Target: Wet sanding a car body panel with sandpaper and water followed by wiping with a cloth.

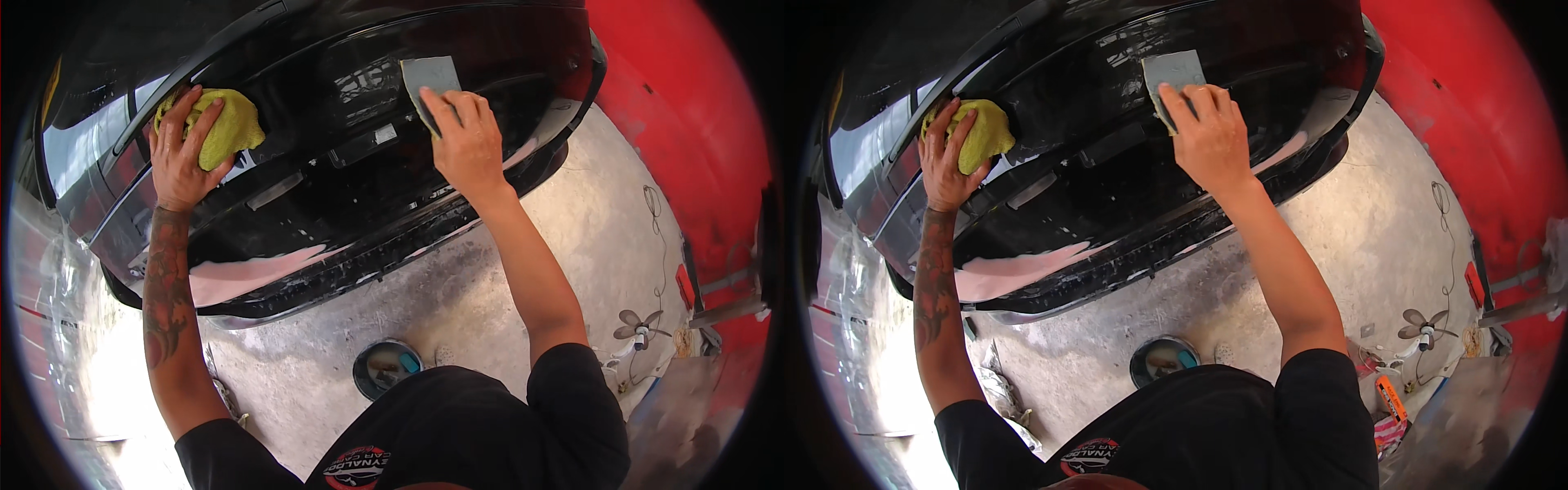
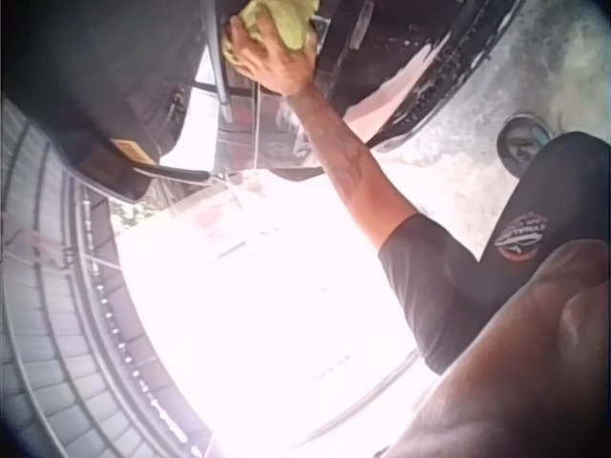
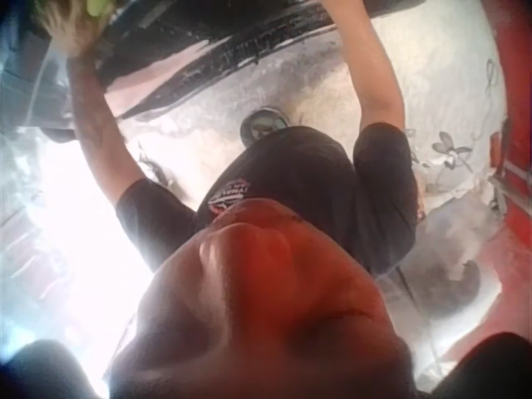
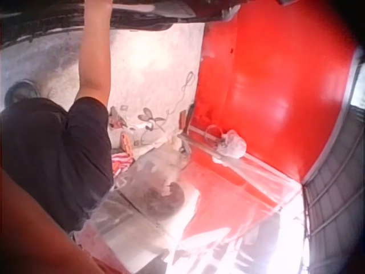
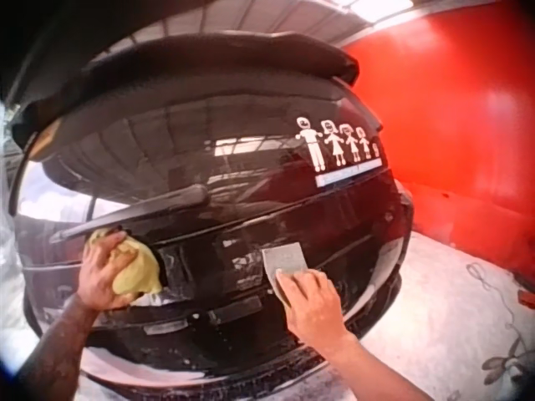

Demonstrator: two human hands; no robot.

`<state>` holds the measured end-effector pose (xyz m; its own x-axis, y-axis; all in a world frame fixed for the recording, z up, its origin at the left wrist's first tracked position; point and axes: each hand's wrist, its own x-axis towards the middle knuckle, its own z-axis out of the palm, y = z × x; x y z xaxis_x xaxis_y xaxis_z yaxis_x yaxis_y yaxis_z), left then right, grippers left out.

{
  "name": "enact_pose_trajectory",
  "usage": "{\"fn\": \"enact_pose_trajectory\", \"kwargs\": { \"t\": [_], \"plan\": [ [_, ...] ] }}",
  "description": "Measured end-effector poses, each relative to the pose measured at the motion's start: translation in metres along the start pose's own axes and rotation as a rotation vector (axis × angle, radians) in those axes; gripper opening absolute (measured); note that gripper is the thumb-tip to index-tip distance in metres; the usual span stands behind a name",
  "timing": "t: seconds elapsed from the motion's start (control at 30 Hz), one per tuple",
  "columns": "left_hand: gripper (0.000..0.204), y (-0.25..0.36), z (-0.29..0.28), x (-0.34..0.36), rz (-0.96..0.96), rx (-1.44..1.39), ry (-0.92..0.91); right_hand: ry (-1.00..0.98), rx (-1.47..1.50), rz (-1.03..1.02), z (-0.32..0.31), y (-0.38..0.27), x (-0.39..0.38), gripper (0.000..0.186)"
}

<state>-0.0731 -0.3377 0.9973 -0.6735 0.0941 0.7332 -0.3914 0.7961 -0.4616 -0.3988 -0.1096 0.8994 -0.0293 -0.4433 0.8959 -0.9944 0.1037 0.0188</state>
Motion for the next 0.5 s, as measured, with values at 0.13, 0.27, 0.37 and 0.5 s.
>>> {"fn": "enact_pose_trajectory", "kwargs": {
  "t": [0.13,0.27,0.37,0.5],
  "plan": [
    [0.073,-0.001,0.001,-0.001,-0.012,0.001,-0.003,0.011,0.053,0.128,-0.001,0.003,0.002,0.059],
    [0.074,-0.001,0.0,-0.001,-0.005,-0.012,-0.003,-0.103,0.039,0.309,0.003,-0.007,0.009,0.067],
    [0.073,0.0,0.0,-0.001,-0.003,0.0,-0.007,-0.032,-0.093,0.249,0.011,-0.008,0.017,0.07],
    [0.072,-0.001,-0.001,0.001,0.01,0.005,-0.001,-0.036,0.062,0.108,0.041,-0.057,0.027,0.052]
  ]
}}
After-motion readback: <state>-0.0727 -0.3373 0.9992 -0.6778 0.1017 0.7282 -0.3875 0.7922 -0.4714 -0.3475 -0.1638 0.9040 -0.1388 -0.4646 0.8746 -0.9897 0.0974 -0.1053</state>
